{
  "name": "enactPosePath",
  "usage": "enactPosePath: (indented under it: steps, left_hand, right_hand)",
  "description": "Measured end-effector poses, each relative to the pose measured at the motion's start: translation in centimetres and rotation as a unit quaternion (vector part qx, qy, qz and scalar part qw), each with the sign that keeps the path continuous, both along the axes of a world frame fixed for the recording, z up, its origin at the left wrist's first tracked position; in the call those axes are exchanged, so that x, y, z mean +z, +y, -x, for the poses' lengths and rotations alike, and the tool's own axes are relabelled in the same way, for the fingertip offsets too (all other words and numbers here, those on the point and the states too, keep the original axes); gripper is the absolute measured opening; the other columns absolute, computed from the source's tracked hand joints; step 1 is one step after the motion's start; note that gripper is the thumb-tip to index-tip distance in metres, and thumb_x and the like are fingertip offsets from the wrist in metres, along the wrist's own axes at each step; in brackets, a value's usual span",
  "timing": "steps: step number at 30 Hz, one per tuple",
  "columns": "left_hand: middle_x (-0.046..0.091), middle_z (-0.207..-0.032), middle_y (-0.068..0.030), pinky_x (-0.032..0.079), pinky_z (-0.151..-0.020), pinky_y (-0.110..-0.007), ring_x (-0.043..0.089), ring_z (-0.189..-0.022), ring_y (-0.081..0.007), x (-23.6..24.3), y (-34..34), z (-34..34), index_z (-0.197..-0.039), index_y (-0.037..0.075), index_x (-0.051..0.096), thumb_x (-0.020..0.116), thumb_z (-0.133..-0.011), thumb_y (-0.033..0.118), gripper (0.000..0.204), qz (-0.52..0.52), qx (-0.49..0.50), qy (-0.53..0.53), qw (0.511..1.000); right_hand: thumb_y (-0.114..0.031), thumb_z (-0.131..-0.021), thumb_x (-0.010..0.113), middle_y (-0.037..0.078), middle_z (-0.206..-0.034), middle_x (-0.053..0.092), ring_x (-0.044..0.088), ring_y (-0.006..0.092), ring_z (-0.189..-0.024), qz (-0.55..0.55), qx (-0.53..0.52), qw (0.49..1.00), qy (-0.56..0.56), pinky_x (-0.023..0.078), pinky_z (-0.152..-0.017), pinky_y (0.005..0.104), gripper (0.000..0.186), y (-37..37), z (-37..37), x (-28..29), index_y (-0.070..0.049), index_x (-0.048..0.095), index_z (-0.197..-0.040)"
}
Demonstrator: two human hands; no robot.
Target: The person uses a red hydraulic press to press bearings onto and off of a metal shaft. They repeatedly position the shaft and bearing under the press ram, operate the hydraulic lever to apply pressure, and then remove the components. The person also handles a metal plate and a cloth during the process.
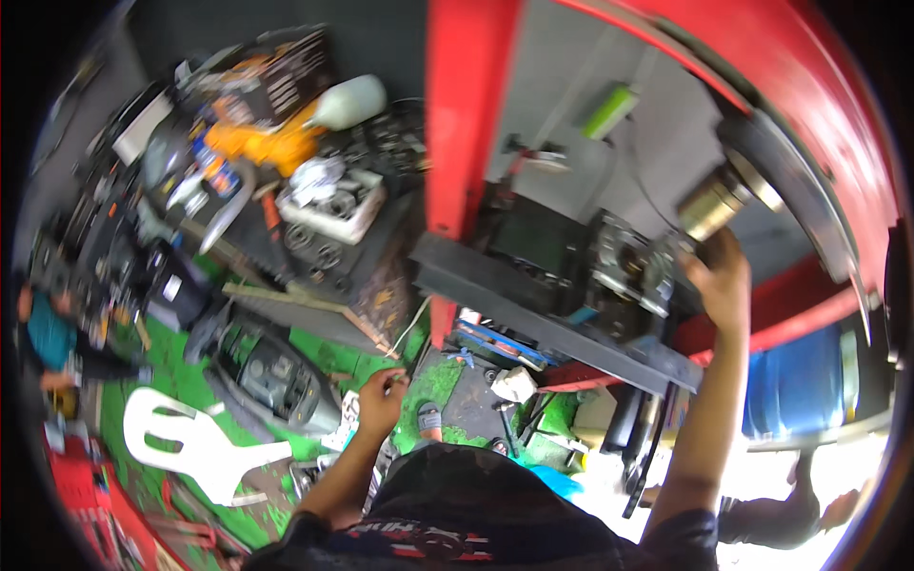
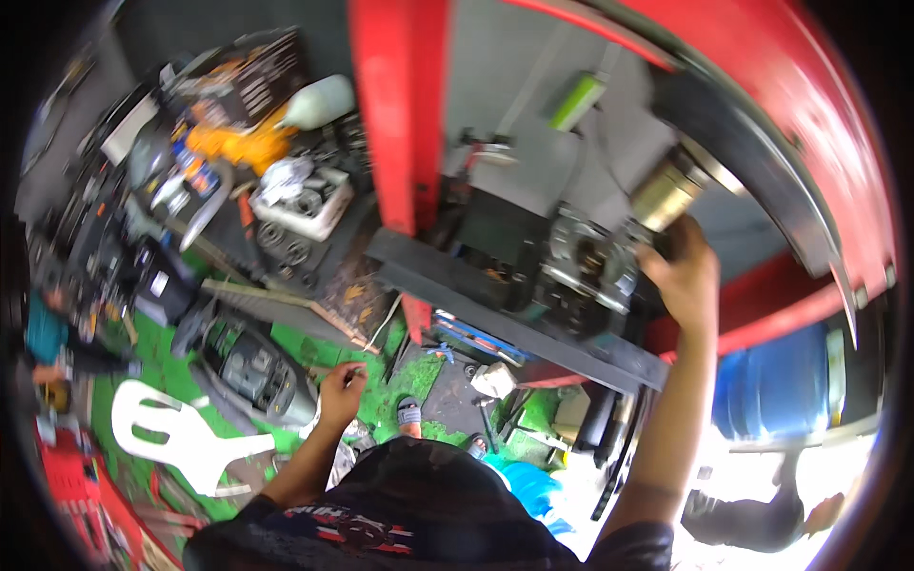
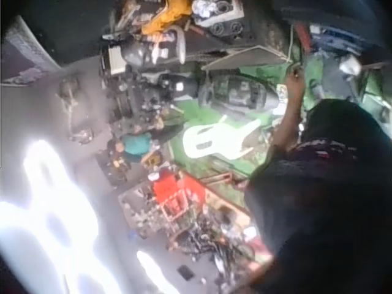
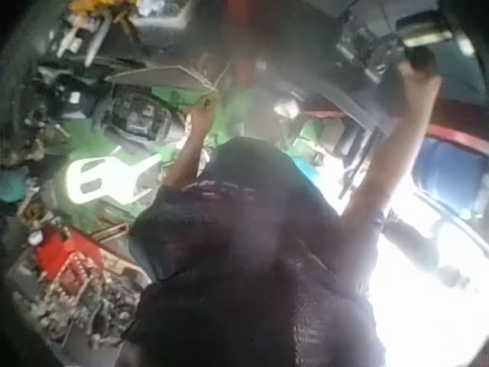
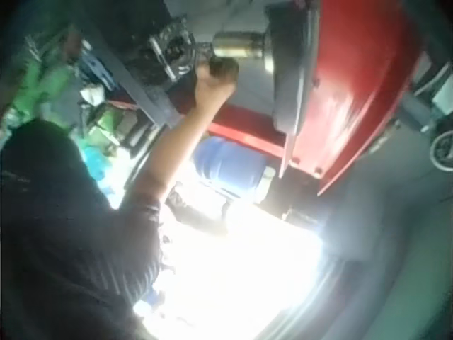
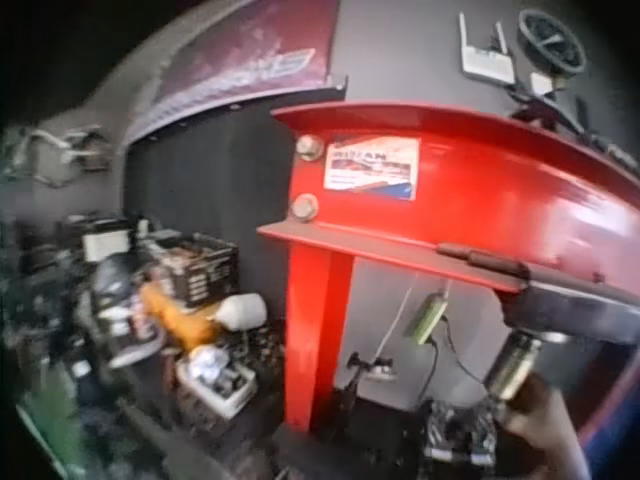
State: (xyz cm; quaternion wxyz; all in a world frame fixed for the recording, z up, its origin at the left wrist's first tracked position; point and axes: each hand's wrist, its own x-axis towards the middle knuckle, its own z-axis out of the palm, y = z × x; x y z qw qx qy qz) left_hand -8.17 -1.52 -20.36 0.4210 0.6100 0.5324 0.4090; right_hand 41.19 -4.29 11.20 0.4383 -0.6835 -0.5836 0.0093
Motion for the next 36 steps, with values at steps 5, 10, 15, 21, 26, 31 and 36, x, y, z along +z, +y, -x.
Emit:
enactPosePath:
  steps: [5, 10, 15, 21, 26, 31, 36]
  left_hand:
    - [0.076, -0.097, -0.0107, 0.054, -0.079, -0.032, 0.070, -0.087, -0.0167, 5.2, 1.1, -0.4, -0.109, 0.000, 0.076, 0.074, -0.093, 0.019, 0.025, 0.099, -0.042, -0.114, 0.988]
    - [0.075, -0.092, -0.0066, 0.052, -0.077, -0.031, 0.068, -0.084, -0.0129, 14.7, 1.7, -2.5, -0.096, -0.001, 0.079, 0.078, -0.094, 0.026, 0.027, 0.109, -0.246, -0.142, 0.953]
    - [0.056, -0.067, 0.0042, 0.038, -0.057, -0.029, 0.047, -0.064, -0.0069, 16.2, 2.7, -1.2, -0.088, 0.002, 0.079, 0.080, -0.092, 0.034, 0.033, 0.278, -0.263, -0.106, 0.918]
    - [0.063, -0.065, 0.0003, 0.043, -0.056, -0.032, 0.051, -0.060, -0.0092, 14.3, 5.4, 2.1, -0.079, 0.002, 0.077, 0.083, -0.088, 0.040, 0.040, 0.204, -0.159, -0.071, 0.963]
    - [0.062, -0.058, -0.0104, 0.047, -0.056, -0.042, 0.060, -0.056, -0.0197, 12.3, 14.6, 8.4, -0.075, 0.001, 0.075, 0.084, -0.082, 0.045, 0.045, 0.076, 0.067, 0.124, 0.987]
    - [0.070, -0.067, -0.0193, 0.052, -0.066, -0.046, 0.069, -0.066, -0.0335, 11.0, 25.2, 11.0, -0.078, -0.003, 0.075, 0.082, -0.080, 0.043, 0.046, 0.031, 0.171, 0.163, 0.971]
    - [0.052, -0.054, -0.0003, 0.030, -0.044, -0.032, 0.044, -0.042, -0.0130, 9.5, 30.7, 11.3, -0.075, -0.001, 0.070, 0.086, -0.083, 0.032, 0.037, 0.222, 0.080, -0.015, 0.972]
  right_hand:
    - [-0.023, -0.079, 0.084, 0.008, -0.101, 0.069, 0.068, 0.0186, -0.091, -0.097, 0.012, 0.992, 0.079, 0.055, -0.085, 0.0301, 0.059, -5.0, 5.8, -2.6, 0.002, 0.061, -0.127]
    - [-0.017, -0.068, 0.089, 0.014, -0.100, 0.070, 0.072, 0.0272, -0.085, 0.112, 0.226, 0.966, -0.059, 0.059, -0.074, 0.0374, 0.064, -3.1, 19.9, -6.6, 0.002, 0.062, -0.122]
    - [-0.017, -0.068, 0.088, 0.020, -0.102, 0.068, 0.070, 0.0393, -0.090, 0.105, 0.318, 0.940, -0.067, 0.060, -0.080, 0.0460, 0.064, 0.5, 26.0, -12.5, 0.003, 0.058, -0.122]
    - [-0.023, -0.071, 0.094, 0.021, -0.107, 0.069, 0.070, 0.0340, -0.086, 0.170, 0.291, 0.940, -0.059, 0.058, -0.076, 0.0437, 0.086, 1.6, 28.4, -14.5, 0.004, 0.052, -0.141]
    - [-0.021, -0.082, 0.089, 0.018, -0.099, 0.073, 0.070, 0.0251, -0.074, 0.222, 0.268, 0.936, 0.045, 0.059, -0.067, 0.0368, 0.064, -0.2, 26.2, -13.2, 0.004, 0.062, -0.133]
    - [-0.009, -0.088, 0.082, 0.012, -0.085, 0.074, 0.069, 0.0165, -0.070, 0.246, 0.194, 0.936, 0.161, 0.056, -0.064, 0.0292, 0.033, -3.1, 24.0, -14.1, 0.005, 0.071, -0.115]
    - [-0.007, -0.091, 0.078, 0.012, -0.091, 0.076, 0.071, 0.0150, -0.077, 0.228, 0.100, 0.945, 0.214, 0.056, -0.070, 0.0288, 0.025, -5.7, 22.4, -16.4, 0.003, 0.073, -0.114]
